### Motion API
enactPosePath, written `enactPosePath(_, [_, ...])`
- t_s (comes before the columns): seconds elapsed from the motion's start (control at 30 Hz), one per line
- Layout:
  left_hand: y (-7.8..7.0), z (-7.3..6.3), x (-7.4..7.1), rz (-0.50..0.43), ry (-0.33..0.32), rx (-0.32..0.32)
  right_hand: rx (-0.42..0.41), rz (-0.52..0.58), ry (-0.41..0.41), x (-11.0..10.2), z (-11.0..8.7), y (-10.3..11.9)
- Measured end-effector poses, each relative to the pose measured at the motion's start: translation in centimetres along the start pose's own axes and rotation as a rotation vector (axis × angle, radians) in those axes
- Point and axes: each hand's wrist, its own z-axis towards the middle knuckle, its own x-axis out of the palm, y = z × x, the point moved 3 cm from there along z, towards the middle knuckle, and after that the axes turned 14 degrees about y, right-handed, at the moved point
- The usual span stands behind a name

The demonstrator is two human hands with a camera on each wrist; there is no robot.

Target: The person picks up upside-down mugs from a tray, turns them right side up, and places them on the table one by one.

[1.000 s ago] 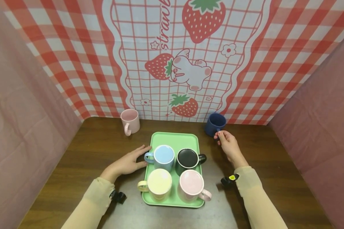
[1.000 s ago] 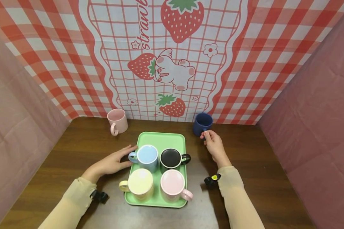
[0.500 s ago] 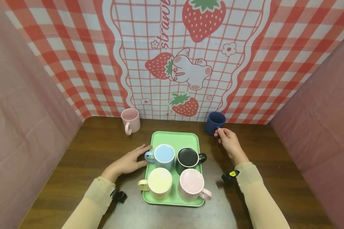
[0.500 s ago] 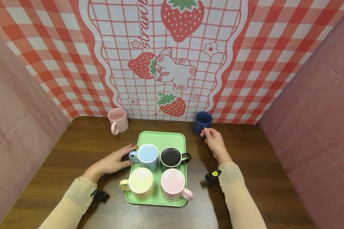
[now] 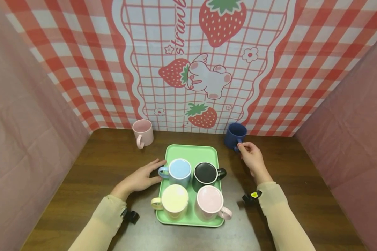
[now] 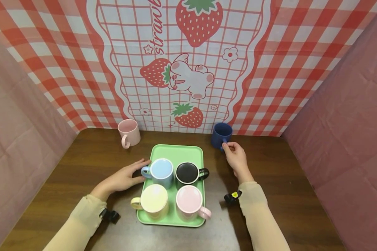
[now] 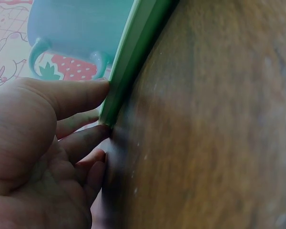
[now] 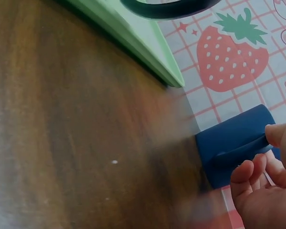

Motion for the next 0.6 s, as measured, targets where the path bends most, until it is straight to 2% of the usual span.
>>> enactPosePath(0.03, [-0.5,-0.1,-0.1,-0.015,0.001,0.000,0.004,-0.005,-0.009,0.0,-0.1,-0.1])
enactPosePath(0.07, [-0.1,0.0,0.0,-0.003,-0.006,0.009,0.004,-0.010,-0.021,0.0,-0.2,-0.1])
enactPosePath(0.13, [-0.6,-0.1,-0.2,-0.010,-0.004,0.012,0.000,-0.023,-0.054,-0.1,-0.5,-0.3])
enactPosePath(0.37, [-0.2,-0.1,0.0,0.008,-0.005,0.014,-0.066,-0.058,-0.176,-0.2,-1.7,-0.5])
enactPosePath(0.4, [-0.7,-0.2,-0.2,0.000,-0.003,0.021,-0.087,-0.070,-0.174,-0.1,-1.9,-0.3])
enactPosePath(0.47, [-0.5,-0.2,-0.1,-0.001,-0.008,0.020,-0.139,-0.091,-0.144,0.2,-2.5,0.1])
enactPosePath(0.6, [-1.0,-0.3,-0.2,-0.023,-0.004,0.000,-0.241,-0.095,0.009,0.9,-3.8,1.1])
